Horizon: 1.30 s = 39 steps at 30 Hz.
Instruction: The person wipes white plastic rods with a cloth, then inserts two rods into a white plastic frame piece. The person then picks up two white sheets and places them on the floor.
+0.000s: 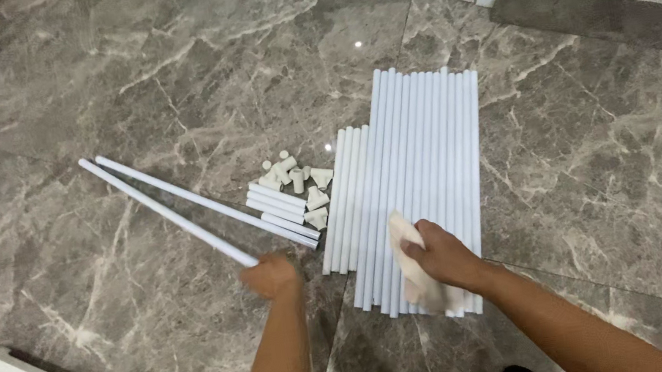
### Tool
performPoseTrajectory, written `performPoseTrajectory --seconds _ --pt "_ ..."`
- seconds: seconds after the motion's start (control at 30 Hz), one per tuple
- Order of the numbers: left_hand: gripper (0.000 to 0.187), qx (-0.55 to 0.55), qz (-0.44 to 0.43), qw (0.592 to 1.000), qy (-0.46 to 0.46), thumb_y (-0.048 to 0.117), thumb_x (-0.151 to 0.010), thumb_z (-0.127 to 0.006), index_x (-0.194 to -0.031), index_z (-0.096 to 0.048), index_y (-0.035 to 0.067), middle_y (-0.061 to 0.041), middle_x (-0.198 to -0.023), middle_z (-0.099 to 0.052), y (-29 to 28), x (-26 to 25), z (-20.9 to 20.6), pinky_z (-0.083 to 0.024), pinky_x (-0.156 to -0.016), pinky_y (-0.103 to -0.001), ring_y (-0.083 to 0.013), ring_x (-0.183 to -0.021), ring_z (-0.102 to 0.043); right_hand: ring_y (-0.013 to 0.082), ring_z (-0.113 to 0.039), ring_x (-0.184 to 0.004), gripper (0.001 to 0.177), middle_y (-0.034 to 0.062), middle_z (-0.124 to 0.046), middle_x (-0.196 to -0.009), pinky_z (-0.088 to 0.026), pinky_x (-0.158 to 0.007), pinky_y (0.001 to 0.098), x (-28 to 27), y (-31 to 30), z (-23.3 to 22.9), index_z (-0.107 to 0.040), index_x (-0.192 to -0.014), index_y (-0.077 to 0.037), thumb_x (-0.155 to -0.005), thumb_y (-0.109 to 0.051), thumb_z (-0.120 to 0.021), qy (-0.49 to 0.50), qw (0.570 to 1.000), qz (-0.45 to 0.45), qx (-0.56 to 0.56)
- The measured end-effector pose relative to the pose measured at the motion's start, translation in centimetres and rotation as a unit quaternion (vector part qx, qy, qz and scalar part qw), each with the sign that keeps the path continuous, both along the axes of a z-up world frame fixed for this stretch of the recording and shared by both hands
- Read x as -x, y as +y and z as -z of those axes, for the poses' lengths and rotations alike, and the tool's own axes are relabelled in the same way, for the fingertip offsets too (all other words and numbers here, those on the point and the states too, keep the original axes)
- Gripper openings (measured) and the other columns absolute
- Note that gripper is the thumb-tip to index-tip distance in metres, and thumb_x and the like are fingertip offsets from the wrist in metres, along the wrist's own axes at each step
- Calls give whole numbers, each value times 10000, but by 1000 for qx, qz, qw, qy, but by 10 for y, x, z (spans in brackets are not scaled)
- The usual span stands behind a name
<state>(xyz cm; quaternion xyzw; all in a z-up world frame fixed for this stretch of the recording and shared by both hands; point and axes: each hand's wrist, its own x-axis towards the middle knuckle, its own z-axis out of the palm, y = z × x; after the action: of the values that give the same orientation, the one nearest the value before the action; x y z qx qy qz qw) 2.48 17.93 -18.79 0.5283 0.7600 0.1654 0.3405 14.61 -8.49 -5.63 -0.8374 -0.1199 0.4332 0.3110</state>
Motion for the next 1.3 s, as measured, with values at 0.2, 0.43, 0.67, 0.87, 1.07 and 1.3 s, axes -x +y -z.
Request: performPoseTrajectory --seconds 0.2,0.43,0.67,0.87,1.07,1.3 --pt "325 19 51 977 -207 305 -1054 -357 -1155 -432 5 -224 -866 -657 -39 -1 -119 -561 -713 -502 -335 -757 -661 369 -594 -1259 623 211 -552 -1438 -476 -1069 514 4 -9 -42 -312 -1542 -98 -1022 -429 -405 71 975 169 -124" --pt "505 -43 372 901 -219 496 -1024 -449 -1062 -579 10 -183 -710 -644 -197 -10 -180 -509 -680 -506 -360 -676 -665 367 -471 -1394 607 197 -446 -1525 -406 -1141 543 2 -42 -100 -197 -1574 -99 -1068 -410 -321 110 916 302 -240" --pt "692 100 636 763 -59 688 -942 -354 -1077 -653 78 -202 -755 -715 -236 14 -173 -525 -764 -524 -402 -776 -712 328 -666 -839 384 240 -640 -1079 -614 -762 478 -27 -107 -145 -498 -1286 -5 -1082 -317 -404 0 856 435 -282" --pt "738 185 652 733 55 710 -928 -420 -1229 -774 136 -140 -749 -728 -184 45 -144 -568 -781 -448 -285 -768 -719 267 -687 -739 334 189 -685 -982 -652 -649 409 -101 -219 -186 -519 -1225 -10 -1066 -297 -454 -117 722 563 -385" --pt "702 201 640 741 12 651 -946 -484 -1295 -725 91 -173 -814 -741 -211 5 -145 -555 -790 -458 -291 -780 -722 220 -693 -690 369 145 -687 -942 -627 -580 343 -68 -190 -163 -581 -1146 -43 -1090 -353 -389 -80 816 527 -225" --pt "266 -118 816 556 -107 165 -1021 -468 -1102 -619 -39 -292 -1132 -669 -310 -51 -89 -542 -841 -489 -406 -953 -668 302 -723 -979 419 210 -709 -1093 -579 -849 445 -3 -146 -36 -517 -1241 36 -1024 -320 -546 -148 934 296 -135"
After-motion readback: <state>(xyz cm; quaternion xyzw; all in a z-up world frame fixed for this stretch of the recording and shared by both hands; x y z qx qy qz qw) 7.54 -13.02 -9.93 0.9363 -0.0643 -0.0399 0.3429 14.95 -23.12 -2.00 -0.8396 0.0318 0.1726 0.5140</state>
